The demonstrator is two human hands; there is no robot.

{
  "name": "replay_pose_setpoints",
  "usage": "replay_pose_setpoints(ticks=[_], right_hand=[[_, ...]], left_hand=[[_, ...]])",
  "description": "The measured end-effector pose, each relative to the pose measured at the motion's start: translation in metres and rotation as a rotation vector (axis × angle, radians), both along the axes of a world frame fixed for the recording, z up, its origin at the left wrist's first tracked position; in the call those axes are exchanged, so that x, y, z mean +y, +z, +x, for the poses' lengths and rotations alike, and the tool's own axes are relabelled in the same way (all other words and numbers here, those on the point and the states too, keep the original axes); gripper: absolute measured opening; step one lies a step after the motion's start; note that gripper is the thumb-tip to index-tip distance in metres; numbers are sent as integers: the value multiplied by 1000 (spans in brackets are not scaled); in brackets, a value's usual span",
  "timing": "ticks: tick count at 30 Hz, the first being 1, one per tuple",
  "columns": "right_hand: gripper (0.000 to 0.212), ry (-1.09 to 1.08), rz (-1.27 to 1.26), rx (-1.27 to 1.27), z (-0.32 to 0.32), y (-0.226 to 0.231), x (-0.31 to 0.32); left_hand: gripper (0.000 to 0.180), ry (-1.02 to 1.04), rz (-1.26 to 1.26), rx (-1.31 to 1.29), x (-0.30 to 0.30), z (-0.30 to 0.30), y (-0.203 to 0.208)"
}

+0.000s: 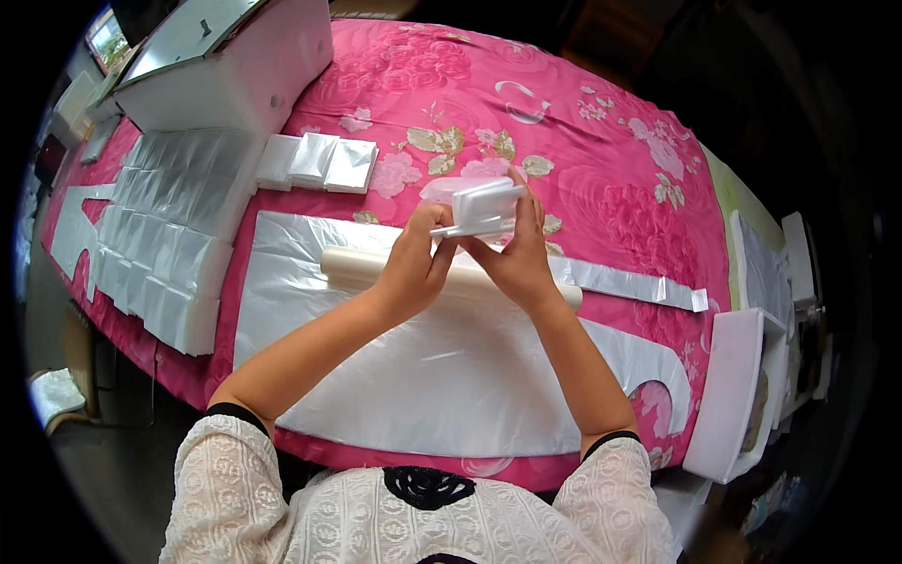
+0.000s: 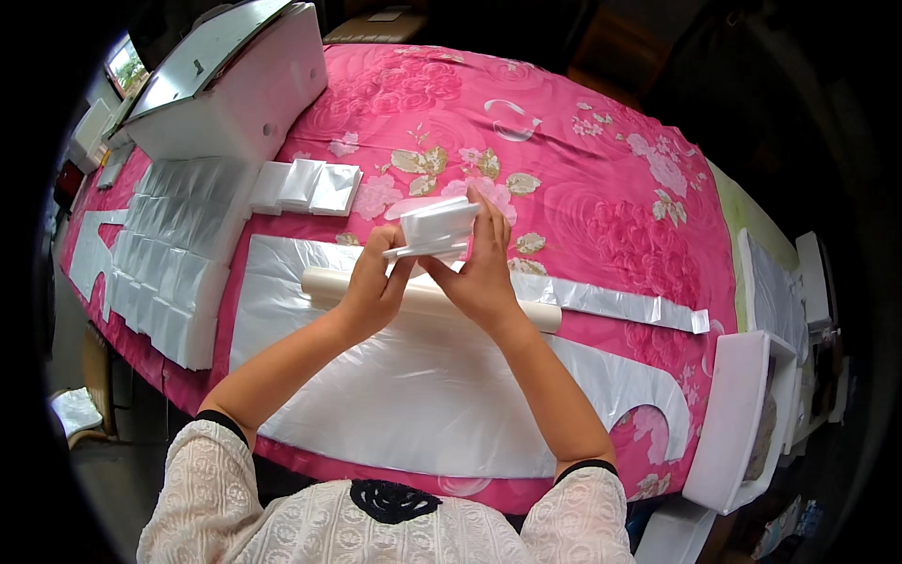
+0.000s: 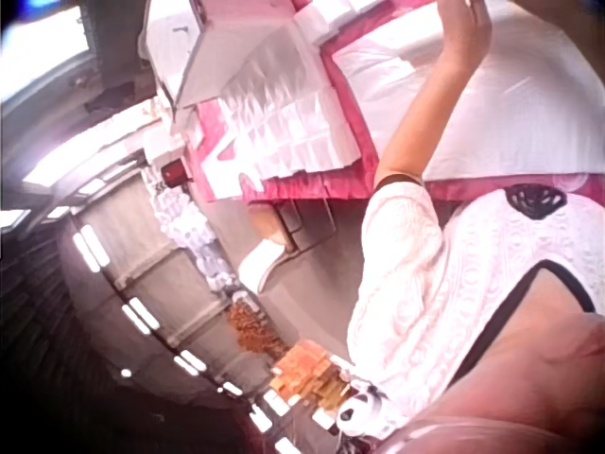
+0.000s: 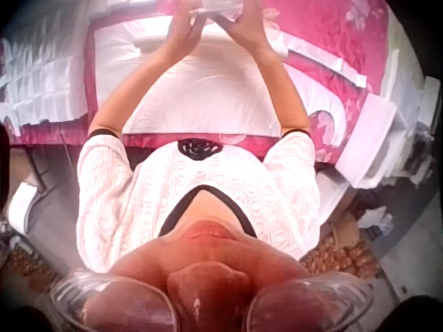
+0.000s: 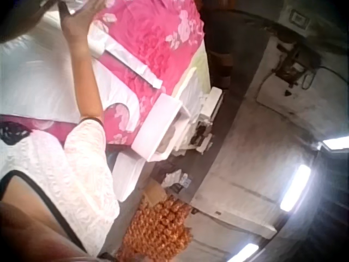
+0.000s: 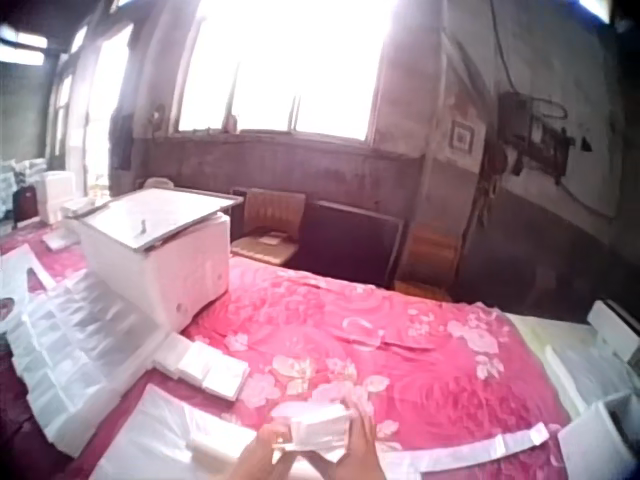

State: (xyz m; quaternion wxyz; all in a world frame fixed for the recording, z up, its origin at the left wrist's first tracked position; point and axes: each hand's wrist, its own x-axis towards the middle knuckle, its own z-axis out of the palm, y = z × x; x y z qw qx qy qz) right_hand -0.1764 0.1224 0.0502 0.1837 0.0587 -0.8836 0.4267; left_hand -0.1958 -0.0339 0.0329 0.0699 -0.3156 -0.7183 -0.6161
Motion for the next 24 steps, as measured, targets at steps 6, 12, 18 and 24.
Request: replay_pose_setpoints(ticks=[6, 12, 18, 24], right_hand=[[83, 250, -80, 218, 76, 5, -12], [40, 489, -147, -71, 120, -32, -24], [98, 373, -226, -258, 136, -49, -41], [110, 366, -402, -253, 135, -48, -56]], left_hand=[[38, -148, -83, 127, -54, 83, -19], [76, 27, -150, 170, -62, 122, -32], [98, -38, -187, 101, -67, 131, -63], [101, 51, -180, 170, -73, 129, -60]])
